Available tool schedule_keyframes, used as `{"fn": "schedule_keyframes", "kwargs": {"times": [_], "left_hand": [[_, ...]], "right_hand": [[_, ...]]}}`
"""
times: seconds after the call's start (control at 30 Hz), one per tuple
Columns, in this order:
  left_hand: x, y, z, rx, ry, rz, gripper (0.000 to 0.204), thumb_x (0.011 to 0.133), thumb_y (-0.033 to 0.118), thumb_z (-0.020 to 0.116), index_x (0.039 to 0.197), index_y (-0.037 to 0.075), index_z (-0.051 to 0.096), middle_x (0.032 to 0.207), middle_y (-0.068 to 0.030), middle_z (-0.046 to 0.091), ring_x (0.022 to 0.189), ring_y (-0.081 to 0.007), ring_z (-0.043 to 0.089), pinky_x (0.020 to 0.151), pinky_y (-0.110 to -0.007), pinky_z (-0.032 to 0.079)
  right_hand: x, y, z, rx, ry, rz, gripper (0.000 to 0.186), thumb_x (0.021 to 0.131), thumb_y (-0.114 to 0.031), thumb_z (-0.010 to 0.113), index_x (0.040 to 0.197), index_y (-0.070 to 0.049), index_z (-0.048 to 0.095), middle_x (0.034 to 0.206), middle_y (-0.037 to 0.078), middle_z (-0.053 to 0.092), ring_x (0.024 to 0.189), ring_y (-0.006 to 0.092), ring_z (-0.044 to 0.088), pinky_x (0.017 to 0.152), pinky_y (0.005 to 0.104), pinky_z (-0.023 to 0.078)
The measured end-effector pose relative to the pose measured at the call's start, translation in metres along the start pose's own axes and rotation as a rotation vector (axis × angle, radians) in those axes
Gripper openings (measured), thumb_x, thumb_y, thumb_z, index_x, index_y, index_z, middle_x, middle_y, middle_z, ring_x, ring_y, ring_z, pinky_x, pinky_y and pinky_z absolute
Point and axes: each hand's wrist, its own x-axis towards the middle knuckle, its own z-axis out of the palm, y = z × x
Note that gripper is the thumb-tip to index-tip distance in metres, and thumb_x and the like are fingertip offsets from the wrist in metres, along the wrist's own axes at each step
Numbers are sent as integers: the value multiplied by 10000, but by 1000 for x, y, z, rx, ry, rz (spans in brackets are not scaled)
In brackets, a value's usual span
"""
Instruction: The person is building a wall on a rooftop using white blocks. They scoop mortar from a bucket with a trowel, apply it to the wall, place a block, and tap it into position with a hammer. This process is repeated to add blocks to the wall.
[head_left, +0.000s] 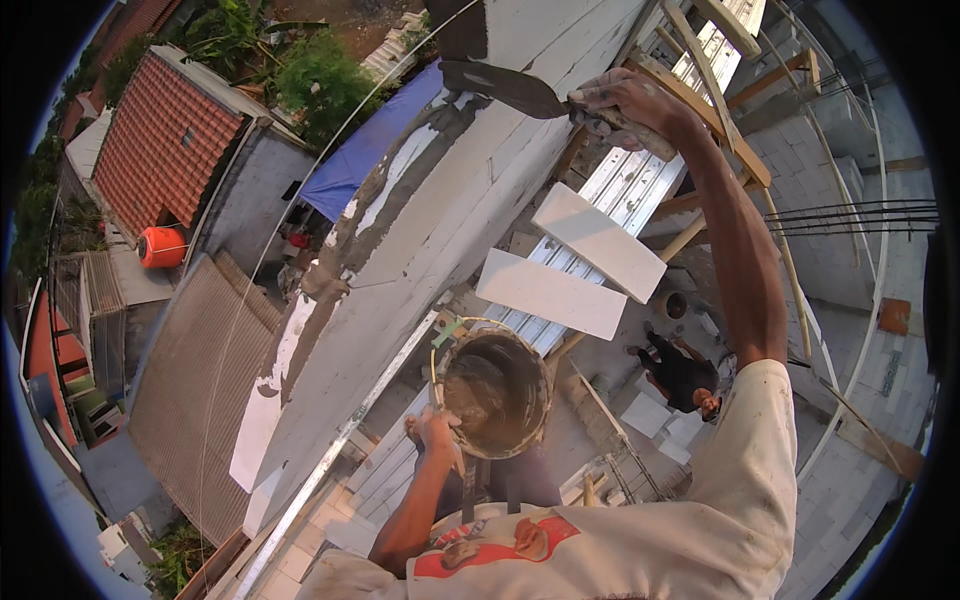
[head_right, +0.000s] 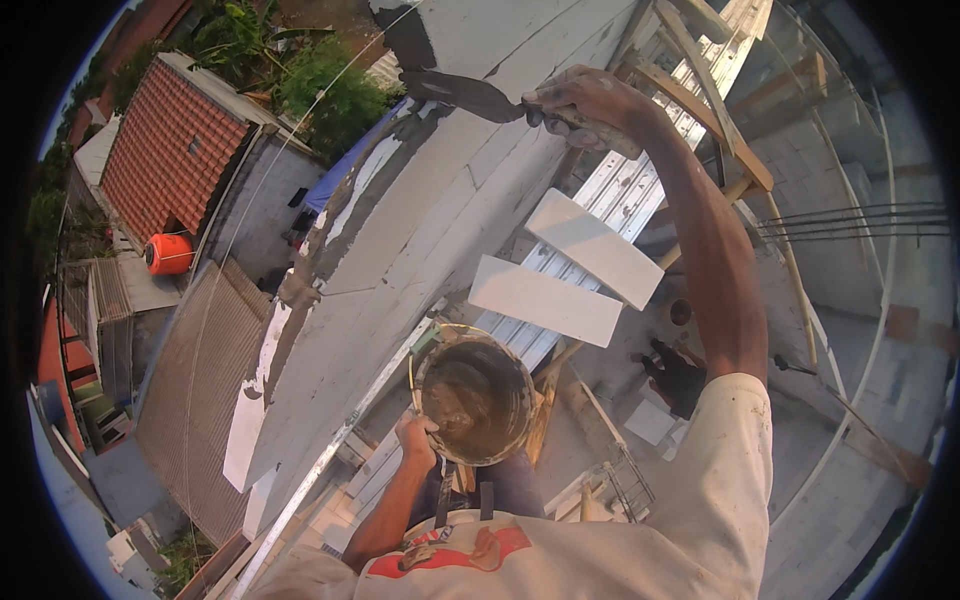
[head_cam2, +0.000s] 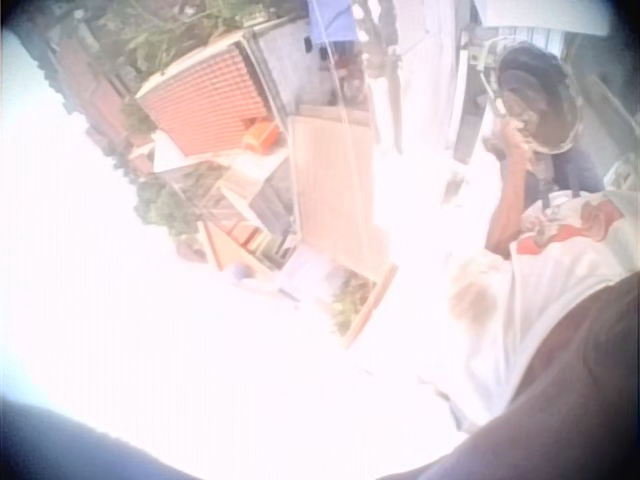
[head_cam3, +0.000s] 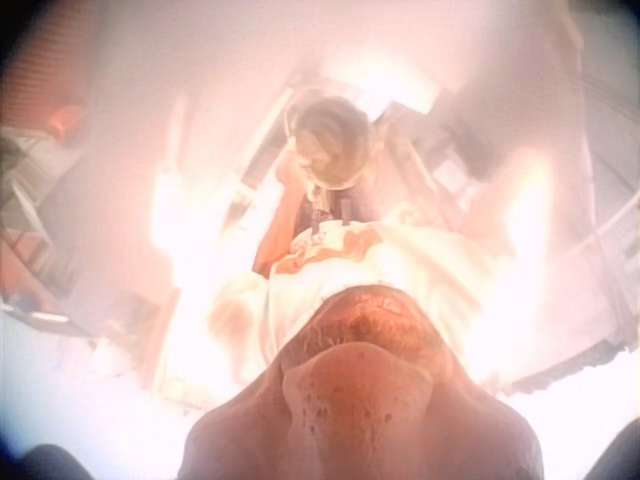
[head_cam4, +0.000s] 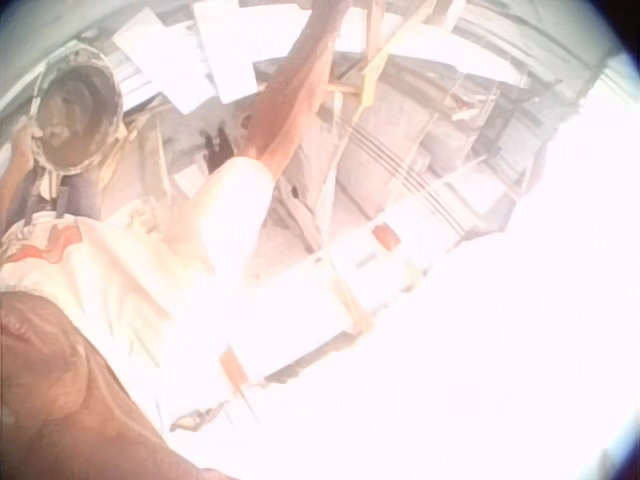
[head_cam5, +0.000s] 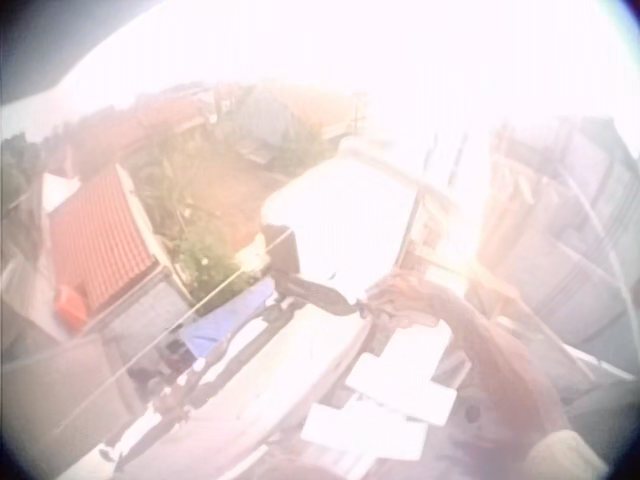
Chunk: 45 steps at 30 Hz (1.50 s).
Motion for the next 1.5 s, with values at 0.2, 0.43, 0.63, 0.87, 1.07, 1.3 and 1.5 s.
{"fn": "schedule_keyframes", "kwargs": {"times": [0.2, 0.43, 0.63, 0.87, 1.07, 1.3, 1.5], "left_hand": [[-4, 5, 24, -123, 61, -56, 386, 699, -92, 589, 1077, -14, 570, 832, -50, 568, 752, -202, 586, 657, -328, 495], [72, -57, 12, -27, 31, -125, 537, 678, -41, 578, 1215, -29, 600, 1068, -64, 638, 918, -221, 625, 850, -326, 524], [142, -90, 0, -77, -176, -137, 585, 713, 37, 539, 1292, -25, 597, 1168, -80, 666, 1065, -231, 644, 1010, -334, 504], [213, -162, -36, -42, -78, -173, 723, 673, 35, 553, 1396, 28, 562, 1266, -93, 653, 1247, -270, 618, 1131, -424, 479], [202, -159, -53, -99, 54, -237, 747, 642, 58, 554, 1388, 54, 578, 1289, -92, 659, 1274, -287, 613, 1164, -464, 454], [197, -171, -109, -144, 94, -245, 703, 693, 65, 542, 1393, 12, 586, 1182, -110, 691, 1146, -283, 676, 1060, -444, 550], [178, -161, -130, -110, 36, -192, 710, 681, 89, 544, 1386, 13, 587, 1264, -109, 672, 1221, -284, 649, 1109, -437, 510]], "right_hand": [[-188, -10, 48, 337, -8, 673, 415, 981, -384, 721, 1017, 29, 744, 749, 67, 682, 548, 109, 594, 488, 274, 460], [-329, 48, 347, -214, -516, 747, 457, 952, -306, 712, 1299, -20, 631, 1069, 249, 707, 969, 444, 709, 866, 551, 566], [-354, 152, 460, -5, -190, 537, 457, 919, -279, 758, 1310, -64, 657, 1229, 191, 653, 1216, 390, 611, 1044, 507, 501], [-302, 440, 438, -413, 90, 743, 791, 785, -274, 893, 1457, -45, 543, 1401, 207, 584, 1290, 406, 569, 1052, 517, 516], [-254, 583, 485, -735, -108, 886, 1349, 508, -269, 1047, 1613, -72, 300, 1640, 156, 387, 1572, 371, 305, 1249, 637, 316], [-277, 574, 521, -747, 118, 874, 1326, 402, -284, 1073, 1540, -101, 417, 1519, 146, 499, 1464, 361, 424, 1247, 620, 251], [-327, 461, 535, -816, 138, 733, 1150, 521, -154, 1007, 1513, -60, 432, 1455, 169, 530, 1435, 373, 447, 1223, 576, 306]]}}
